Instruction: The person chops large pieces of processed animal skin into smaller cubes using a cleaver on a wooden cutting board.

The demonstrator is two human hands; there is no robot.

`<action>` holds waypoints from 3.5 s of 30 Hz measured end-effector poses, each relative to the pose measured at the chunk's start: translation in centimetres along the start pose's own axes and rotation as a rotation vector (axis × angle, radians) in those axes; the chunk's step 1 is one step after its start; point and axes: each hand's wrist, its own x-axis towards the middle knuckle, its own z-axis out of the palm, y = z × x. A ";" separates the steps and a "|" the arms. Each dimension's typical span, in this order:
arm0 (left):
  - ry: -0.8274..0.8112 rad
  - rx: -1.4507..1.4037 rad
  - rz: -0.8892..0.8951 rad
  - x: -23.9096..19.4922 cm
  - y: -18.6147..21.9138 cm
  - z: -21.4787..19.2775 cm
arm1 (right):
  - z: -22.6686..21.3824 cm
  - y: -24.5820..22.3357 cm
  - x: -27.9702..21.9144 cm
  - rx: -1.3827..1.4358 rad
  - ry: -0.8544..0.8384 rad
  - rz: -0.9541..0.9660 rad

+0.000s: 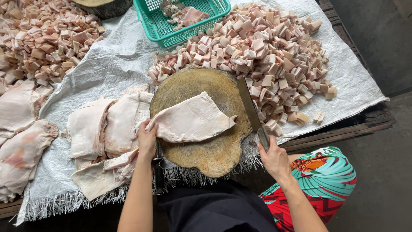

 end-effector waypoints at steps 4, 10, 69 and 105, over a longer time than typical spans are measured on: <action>0.063 -0.380 -0.192 -2.5 -2.7 1.0 | 0.8 0.9 -0.1 0.037 -0.017 0.045; 0.001 -0.611 -0.401 -5.1 -1.6 -0.3 | 0.4 1.1 0.1 0.051 -0.010 0.010; -0.715 1.267 0.439 -9.9 9.3 21.8 | 1.4 1.0 -0.5 0.045 0.002 0.060; -0.403 0.387 -0.021 -9.7 -0.5 9.5 | 6.6 -4.6 -5.9 -0.024 -0.258 -0.219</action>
